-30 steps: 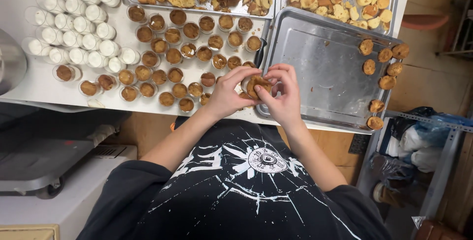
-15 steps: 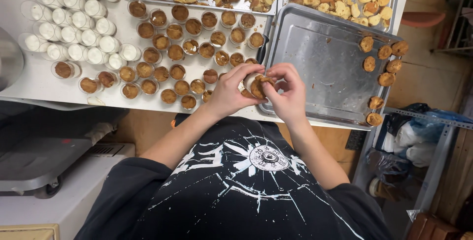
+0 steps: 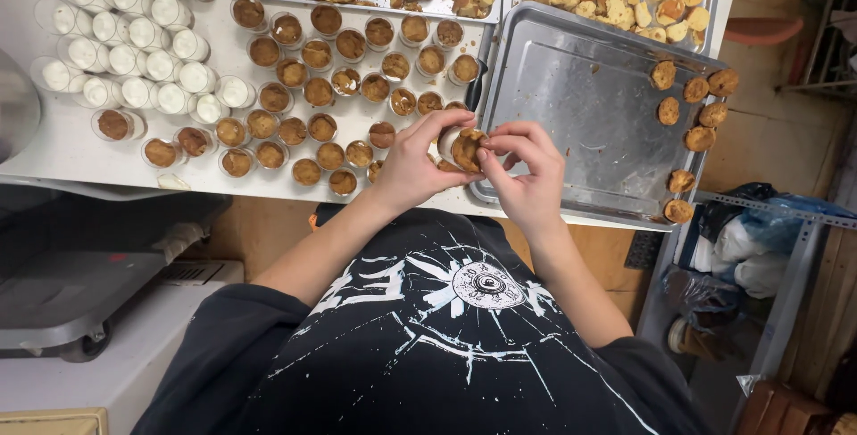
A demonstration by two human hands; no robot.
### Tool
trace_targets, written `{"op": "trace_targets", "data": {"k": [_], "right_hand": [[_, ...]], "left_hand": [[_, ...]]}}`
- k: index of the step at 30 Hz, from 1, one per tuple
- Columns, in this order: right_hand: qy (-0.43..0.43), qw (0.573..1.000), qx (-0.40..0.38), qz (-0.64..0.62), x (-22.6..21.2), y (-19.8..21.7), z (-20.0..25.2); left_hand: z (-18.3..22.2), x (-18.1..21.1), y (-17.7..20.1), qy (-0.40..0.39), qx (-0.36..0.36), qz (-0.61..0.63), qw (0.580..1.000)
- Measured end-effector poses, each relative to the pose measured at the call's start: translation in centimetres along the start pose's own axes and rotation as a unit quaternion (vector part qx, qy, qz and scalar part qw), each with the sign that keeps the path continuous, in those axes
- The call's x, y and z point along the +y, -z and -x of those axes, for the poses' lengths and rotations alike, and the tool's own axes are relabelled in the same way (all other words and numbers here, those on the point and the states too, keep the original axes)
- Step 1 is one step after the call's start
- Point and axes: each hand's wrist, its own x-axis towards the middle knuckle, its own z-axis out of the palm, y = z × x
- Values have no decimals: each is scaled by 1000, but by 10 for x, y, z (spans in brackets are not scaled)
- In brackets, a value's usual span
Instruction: Assemble small dessert cups by placing pastry pieces into small plastic containers.
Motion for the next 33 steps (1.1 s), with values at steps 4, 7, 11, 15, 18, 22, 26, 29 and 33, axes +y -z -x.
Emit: {"op": "trace_targets", "data": {"k": [4, 7, 11, 15, 18, 22, 26, 29, 33], "right_hand": [[-10, 1000, 27, 3, -11, 5, 6], [50, 998, 28, 23, -15, 7, 10], [69, 995, 2, 75, -22, 5, 11], [15, 998, 8, 60, -22, 4, 11], [15, 1000, -1, -12, -19, 12, 17], [34, 998, 6, -49, -13, 25, 28], [91, 992, -72, 40, -11, 30, 29], [87, 993, -66, 40, -10, 33, 32], [98, 989, -66, 84, -17, 37, 28]], "left_hand": [[-2, 4, 2, -8, -5, 6, 1000], [-3, 9, 2, -21, -3, 0, 1000], [-3, 16, 3, -38, -14, -10, 999], [1, 18, 2, -42, -41, -33, 998], [2, 16, 0, -33, -44, -18, 998], [5, 15, 2, -26, -46, -17, 998], [7, 16, 2, -14, -58, 11, 998], [7, 19, 0, -7, -57, 14, 998], [5, 24, -2, -24, -48, 33, 998]]}}
